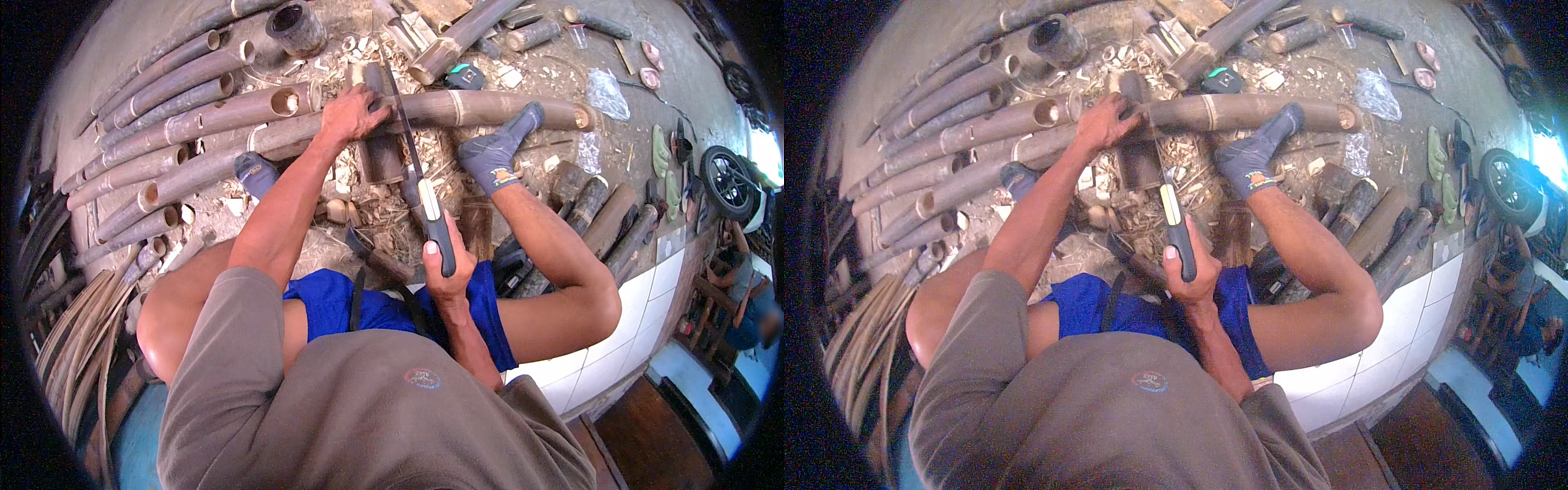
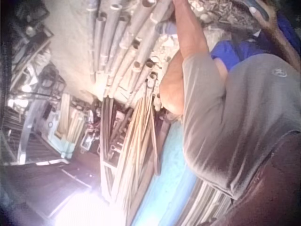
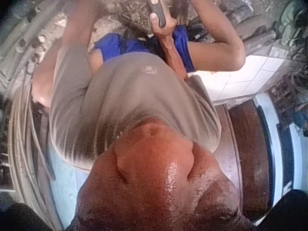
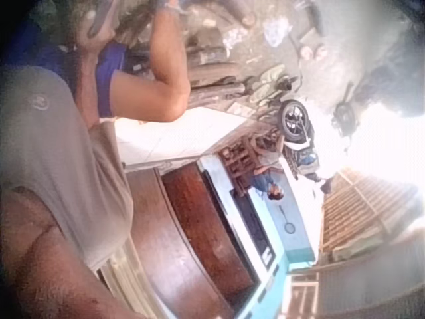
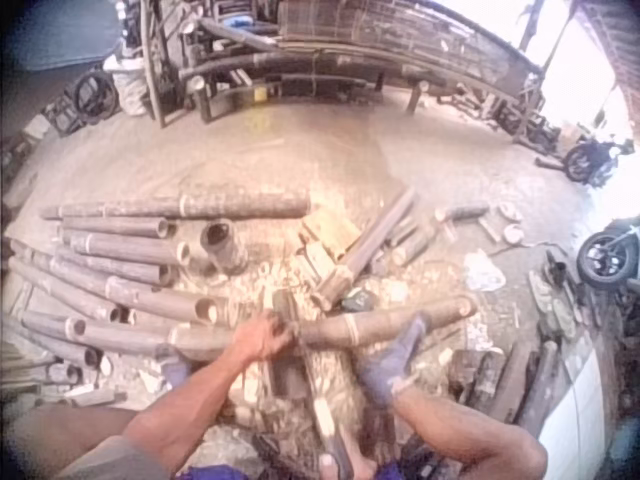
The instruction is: The person sits on the floor and uses a hand saw to cut a notch into a bamboo pole. They then use a wooden mallet to drive a smaller bamboo piece into the notch, repeating the process to assemble a joint. Finally, they lift and inspect the assembled bamboo structure.
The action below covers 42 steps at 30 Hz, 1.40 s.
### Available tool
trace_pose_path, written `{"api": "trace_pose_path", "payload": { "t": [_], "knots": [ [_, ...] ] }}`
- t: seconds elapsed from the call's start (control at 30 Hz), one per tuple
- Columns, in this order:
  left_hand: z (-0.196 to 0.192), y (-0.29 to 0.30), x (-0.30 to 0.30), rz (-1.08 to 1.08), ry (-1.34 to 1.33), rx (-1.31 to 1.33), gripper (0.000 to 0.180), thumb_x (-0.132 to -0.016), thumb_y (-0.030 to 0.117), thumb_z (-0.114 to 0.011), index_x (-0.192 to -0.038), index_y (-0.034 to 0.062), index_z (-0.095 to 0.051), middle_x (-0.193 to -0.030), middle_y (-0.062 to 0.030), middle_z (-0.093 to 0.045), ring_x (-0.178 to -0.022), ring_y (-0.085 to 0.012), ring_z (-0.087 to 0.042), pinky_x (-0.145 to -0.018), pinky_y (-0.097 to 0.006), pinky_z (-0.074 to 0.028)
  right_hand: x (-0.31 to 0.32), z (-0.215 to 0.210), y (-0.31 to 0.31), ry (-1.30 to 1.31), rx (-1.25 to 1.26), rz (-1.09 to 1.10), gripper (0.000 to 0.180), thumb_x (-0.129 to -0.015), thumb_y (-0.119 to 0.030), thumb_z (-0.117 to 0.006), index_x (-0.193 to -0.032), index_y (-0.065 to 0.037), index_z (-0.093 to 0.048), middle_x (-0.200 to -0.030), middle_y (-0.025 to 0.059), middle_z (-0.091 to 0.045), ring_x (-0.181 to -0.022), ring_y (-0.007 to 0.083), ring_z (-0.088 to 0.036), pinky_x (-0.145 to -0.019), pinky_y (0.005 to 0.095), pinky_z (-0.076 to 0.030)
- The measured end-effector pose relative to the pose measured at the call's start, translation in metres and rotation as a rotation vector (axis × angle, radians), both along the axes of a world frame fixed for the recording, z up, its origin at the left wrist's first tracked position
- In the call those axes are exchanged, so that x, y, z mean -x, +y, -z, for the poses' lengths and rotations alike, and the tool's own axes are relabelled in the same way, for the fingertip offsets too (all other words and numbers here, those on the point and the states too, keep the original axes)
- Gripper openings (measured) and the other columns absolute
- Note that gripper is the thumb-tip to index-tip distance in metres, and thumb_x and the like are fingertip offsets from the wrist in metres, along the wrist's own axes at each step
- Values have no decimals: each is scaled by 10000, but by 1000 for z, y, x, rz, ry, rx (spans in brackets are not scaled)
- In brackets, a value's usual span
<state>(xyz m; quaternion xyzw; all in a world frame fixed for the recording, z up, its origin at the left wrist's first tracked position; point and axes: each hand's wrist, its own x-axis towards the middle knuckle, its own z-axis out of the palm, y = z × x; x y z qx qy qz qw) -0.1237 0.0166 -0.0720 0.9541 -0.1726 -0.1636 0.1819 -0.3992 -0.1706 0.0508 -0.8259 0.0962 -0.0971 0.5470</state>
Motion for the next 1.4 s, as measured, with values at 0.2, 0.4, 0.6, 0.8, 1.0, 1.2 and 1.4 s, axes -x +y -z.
{"api": "trace_pose_path", "payload": {
  "t": [0.2, 0.4, 0.6, 0.8, 1.0, 1.2, 1.4],
  "knots": [
    [-6, 0, 3, -40, 28, -46, 731, -918, 678, -543, -1404, 140, -630, -1568, -164, -469, -1447, -371, -435, -1165, -484, -402, -34, 6, 12, 63, 37, -2, 537, -921, -184, -657, -1392, 58, -566, -948, 236, -725, -811, 320, -752, -741, 395, -586],
    [-19, -5, 1, -20, 66, -73, 715, -928, 669, -531, -1382, 128, -646, -1520, -156, -514, -1397, -373, -479, -1136, -497, -419, -14, 7, 4, -46, 77, -31, 556, -932, -210, -655, -1408, 56, -548, -1007, 252, -725, -858, 342, -753, -758, 405, -583],
    [-26, -3, 4, -36, 53, 35, 713, -912, 662, -565, -1352, 108, -649, -1475, -155, -538, -1349, -367, -519, -1098, -498, -450, -27, -9, 8, 154, -1, -17, 529, -958, -219, -635, -1384, 86, -564, -1113, 278, -719, -987, 286, -748, -842, 368, -570],
    [-19, -2, 1, -60, 68, 16, 732, -904, 645, -596, -1381, 90, -631, -1490, -164, -532, -1361, -366, -514, -1117, -490, -435, -24, 12, 6, -7, 69, -46, 578, -931, -211, -647, -1397, 111, -533, -1103, 301, -707, -969, 348, -751, -827, 406, -580],
    [-18, -1, -9, -78, 164, 29, 762, -880, 708, -599, -1348, 110, -663, -1451, -163, -566, -1354, -358, -520, -1103, -498, -448, -29, 17, 11, -40, 85, -32, 556, -911, -191, -655, -1363, 117, -553, -993, 287, -717, -879, 358, -761, -764, 402, -591],
    [-17, -1, -11, -76, 191, 45, 791, -859, 731, -611, -1328, 97, -674, -1417, -168, -588, -1350, -364, -522, -1097, -515, -446, -37, 1, 12, 35, 71, -50, 556, -914, -168, -650, -1395, 89, -542, -1033, 285, -714, -923, 352, -759, -796, 418, -587],
    [7, 9, -14, -84, 126, 58, 772, -862, 692, -630, -1345, 91, -661, -1421, -168, -588, -1343, -372, -530, -1092, -505, -451, -27, 4, 11, -2, 61, -50, 585, -919, -212, -665, -1432, 39, -538, -997, 245, -722, -875, 339, -755, -777, 418, -586]
  ]
}}
